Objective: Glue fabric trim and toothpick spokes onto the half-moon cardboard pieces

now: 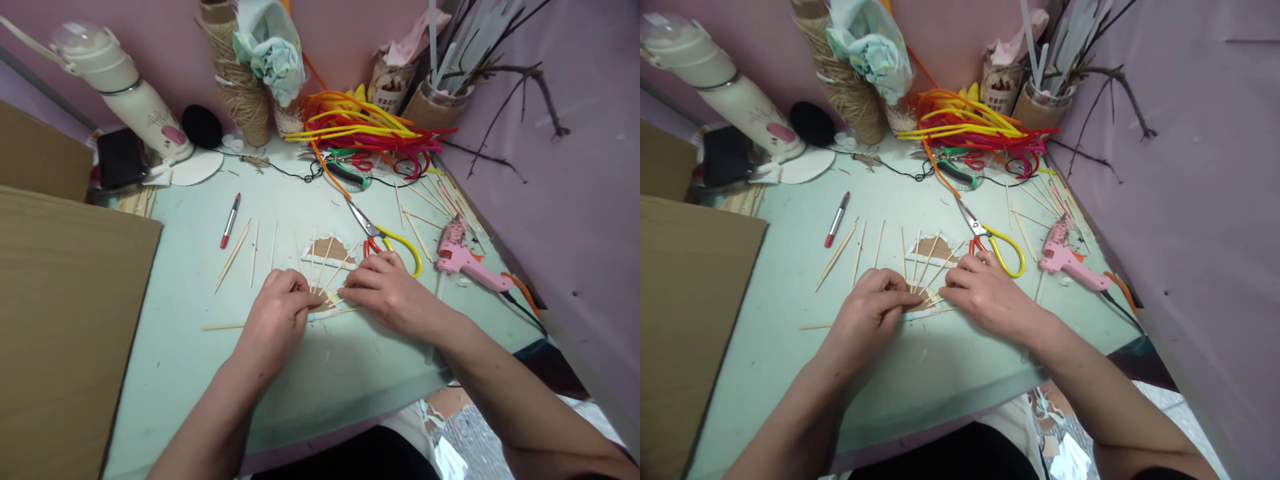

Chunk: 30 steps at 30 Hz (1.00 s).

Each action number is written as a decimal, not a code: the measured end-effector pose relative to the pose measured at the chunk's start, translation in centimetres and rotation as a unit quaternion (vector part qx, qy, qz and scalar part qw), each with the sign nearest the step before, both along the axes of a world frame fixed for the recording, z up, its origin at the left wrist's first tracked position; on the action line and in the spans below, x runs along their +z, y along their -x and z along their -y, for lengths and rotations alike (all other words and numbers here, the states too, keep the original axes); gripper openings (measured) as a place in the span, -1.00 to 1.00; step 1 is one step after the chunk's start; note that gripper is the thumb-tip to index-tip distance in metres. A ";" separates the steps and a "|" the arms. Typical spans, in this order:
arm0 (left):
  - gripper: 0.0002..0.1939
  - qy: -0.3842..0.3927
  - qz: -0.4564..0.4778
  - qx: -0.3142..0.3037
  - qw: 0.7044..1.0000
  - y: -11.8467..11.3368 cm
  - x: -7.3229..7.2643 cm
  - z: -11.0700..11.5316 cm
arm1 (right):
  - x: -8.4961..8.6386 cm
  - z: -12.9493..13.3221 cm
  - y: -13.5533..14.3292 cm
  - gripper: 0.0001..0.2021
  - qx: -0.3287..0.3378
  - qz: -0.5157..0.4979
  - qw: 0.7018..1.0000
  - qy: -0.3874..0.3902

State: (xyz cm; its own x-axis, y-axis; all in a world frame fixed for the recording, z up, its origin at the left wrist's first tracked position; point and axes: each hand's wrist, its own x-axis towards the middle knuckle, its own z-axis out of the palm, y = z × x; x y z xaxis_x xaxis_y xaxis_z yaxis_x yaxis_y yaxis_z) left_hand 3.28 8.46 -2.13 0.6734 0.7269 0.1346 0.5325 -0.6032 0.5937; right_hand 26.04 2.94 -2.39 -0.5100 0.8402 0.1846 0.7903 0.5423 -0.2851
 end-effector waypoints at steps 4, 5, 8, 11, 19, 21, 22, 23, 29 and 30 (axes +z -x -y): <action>-0.60 -0.008 -0.007 -0.001 1.000 0.0 0.1 -0.1 | 0.0 0.0 0.0 -0.73 -0.001 0.001 1.000 0.000; -0.60 -0.009 -0.008 0.000 1.000 0.0 0.1 -0.1 | 0.0 0.1 0.1 -0.74 -0.003 0.001 1.000 0.000; -0.60 -0.010 -0.011 0.001 1.000 0.0 0.1 -0.1 | 0.1 0.1 0.2 -0.75 -0.006 -0.001 1.000 -0.001; -0.59 -0.009 -0.014 0.004 1.000 0.0 0.2 -0.1 | 0.1 0.1 0.2 -0.75 -0.007 0.002 1.000 0.002; -0.60 -0.008 -0.010 0.005 1.000 0.0 0.3 0.0 | 0.3 0.1 0.3 -0.71 -0.005 0.014 1.000 -0.001; -0.60 -0.008 -0.010 0.005 1.000 0.0 0.3 0.0 | 0.3 0.1 0.3 -0.71 -0.005 0.013 1.000 -0.002; -0.60 -0.007 -0.010 0.005 1.000 0.0 0.3 0.0 | 0.3 0.1 0.3 -0.72 -0.005 0.013 1.000 -0.004; -0.60 -0.007 -0.011 0.004 1.000 0.0 0.3 0.0 | 0.3 0.1 0.3 -0.73 -0.004 0.012 1.000 -0.006; -0.60 0.000 -0.007 0.005 1.000 0.0 0.2 0.0 | 0.0 0.1 0.4 -0.76 -0.006 0.000 1.000 -0.019; -0.60 0.003 -0.006 0.007 1.000 0.0 0.1 0.0 | -0.1 0.1 0.4 -0.76 -0.006 -0.003 1.000 -0.024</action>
